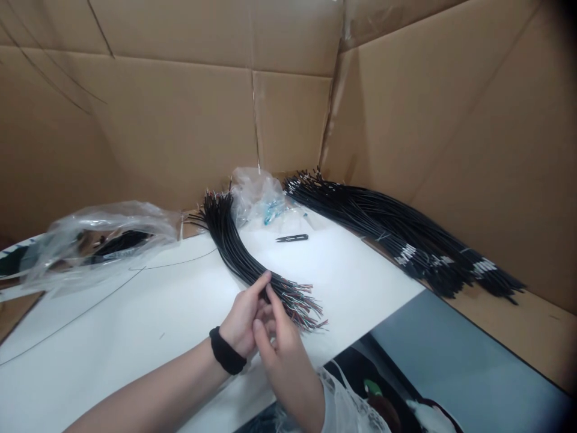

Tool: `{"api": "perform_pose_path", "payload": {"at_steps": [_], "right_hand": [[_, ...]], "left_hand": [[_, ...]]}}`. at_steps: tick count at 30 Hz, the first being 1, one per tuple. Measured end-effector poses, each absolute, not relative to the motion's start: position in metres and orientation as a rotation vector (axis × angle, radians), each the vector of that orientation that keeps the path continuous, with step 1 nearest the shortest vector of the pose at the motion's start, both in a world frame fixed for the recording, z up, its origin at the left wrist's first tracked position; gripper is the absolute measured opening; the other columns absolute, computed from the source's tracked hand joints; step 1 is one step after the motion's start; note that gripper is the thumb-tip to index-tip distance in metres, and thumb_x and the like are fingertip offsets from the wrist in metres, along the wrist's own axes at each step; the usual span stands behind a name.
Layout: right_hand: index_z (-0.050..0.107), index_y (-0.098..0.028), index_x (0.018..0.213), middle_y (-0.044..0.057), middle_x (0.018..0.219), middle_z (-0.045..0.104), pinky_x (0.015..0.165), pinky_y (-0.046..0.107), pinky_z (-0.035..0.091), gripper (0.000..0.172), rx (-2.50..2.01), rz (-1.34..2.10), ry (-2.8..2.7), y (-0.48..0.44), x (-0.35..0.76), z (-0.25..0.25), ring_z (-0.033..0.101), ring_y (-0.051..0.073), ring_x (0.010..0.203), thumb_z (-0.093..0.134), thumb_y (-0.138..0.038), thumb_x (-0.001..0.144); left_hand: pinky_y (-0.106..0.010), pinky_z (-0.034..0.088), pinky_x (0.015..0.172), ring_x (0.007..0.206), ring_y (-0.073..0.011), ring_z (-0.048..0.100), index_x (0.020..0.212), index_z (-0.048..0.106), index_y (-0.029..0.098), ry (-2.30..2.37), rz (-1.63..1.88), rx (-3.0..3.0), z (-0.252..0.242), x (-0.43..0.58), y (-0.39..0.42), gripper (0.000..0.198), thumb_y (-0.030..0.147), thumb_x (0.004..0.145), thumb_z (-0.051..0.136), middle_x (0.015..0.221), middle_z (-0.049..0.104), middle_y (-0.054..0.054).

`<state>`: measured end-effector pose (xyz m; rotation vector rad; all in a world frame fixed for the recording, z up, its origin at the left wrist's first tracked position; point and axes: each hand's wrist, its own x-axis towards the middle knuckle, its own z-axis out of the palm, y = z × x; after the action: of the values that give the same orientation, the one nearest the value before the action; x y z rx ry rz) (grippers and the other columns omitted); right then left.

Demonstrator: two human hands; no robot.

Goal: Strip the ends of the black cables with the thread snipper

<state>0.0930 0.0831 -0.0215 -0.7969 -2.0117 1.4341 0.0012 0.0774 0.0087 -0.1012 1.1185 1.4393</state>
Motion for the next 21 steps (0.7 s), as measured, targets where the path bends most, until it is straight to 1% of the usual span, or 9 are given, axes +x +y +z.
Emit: {"api": "perform_pose_path", "payload": {"at_steps": [3,6,9,12,14,17,21], "right_hand": [[0.031,-0.014,0.136,0.011,0.121,0.054,0.092,0.029,0.045,0.053,-0.820,1.611,-1.882,0.087,0.088,-0.020,0.054,0.016,0.110,0.043,-0.026,0.086],[0.040,-0.015,0.125,0.010,0.112,0.059,0.087,0.027,0.046,0.042,-0.814,1.693,-1.812,0.091,0.084,-0.020,0.058,0.015,0.102,0.044,-0.028,0.085],[0.047,-0.017,0.110,0.007,0.099,0.062,0.080,0.028,0.046,0.028,-0.876,1.584,-1.940,0.093,0.087,-0.021,0.059,0.016,0.093,0.044,-0.030,0.085],[0.048,-0.018,0.095,0.004,0.086,0.061,0.073,0.028,0.043,0.016,-0.943,1.431,-2.125,0.095,0.094,-0.023,0.058,0.017,0.081,0.041,-0.029,0.086],[0.047,-0.018,0.091,0.004,0.083,0.060,0.069,0.028,0.042,0.013,-0.951,1.350,-2.221,0.095,0.099,-0.023,0.057,0.017,0.077,0.039,-0.027,0.087],[0.047,-0.018,0.092,0.004,0.081,0.059,0.065,0.028,0.040,0.015,-0.967,1.217,-2.320,0.095,0.107,-0.024,0.055,0.018,0.074,0.036,-0.027,0.088],[0.049,-0.018,0.091,0.004,0.084,0.058,0.068,0.028,0.040,0.014,-0.933,1.151,-2.308,0.092,0.113,-0.026,0.053,0.018,0.076,0.037,-0.025,0.088]], "left_hand": [[-0.018,0.036,0.034,0.029,-0.0094,0.045,0.053,0.044,0.016,1.097,1.442,-0.060,0.006,-0.001,0.078,0.039,0.037,0.085,0.048,0.036,0.050,-0.001],[-0.019,0.037,0.033,0.029,-0.0110,0.047,0.048,0.042,0.016,1.072,1.422,-0.059,0.003,-0.003,0.079,0.045,0.037,0.088,0.042,0.035,0.051,-0.004],[-0.020,0.038,0.034,0.029,-0.0104,0.047,0.049,0.044,0.015,1.055,1.419,-0.129,0.001,-0.005,0.080,0.043,0.037,0.086,0.046,0.035,0.049,-0.002],[-0.023,0.040,0.035,0.032,-0.0117,0.048,0.053,0.046,0.014,1.066,1.413,-0.115,0.000,-0.005,0.080,0.039,0.037,0.083,0.050,0.039,0.050,-0.001],[-0.023,0.041,0.037,0.035,-0.0118,0.050,0.059,0.050,0.014,1.074,1.462,-0.064,-0.001,-0.004,0.081,0.031,0.033,0.083,0.053,0.043,0.053,-0.001],[-0.021,0.042,0.042,0.041,-0.0100,0.052,0.072,0.055,0.012,1.097,1.587,-0.019,0.001,-0.002,0.082,0.014,0.021,0.083,0.053,0.052,0.058,-0.002],[-0.024,0.043,0.046,0.043,-0.0121,0.052,0.079,0.055,0.012,1.125,1.588,0.012,0.004,-0.001,0.081,0.011,0.020,0.085,0.050,0.054,0.059,-0.002]]}}
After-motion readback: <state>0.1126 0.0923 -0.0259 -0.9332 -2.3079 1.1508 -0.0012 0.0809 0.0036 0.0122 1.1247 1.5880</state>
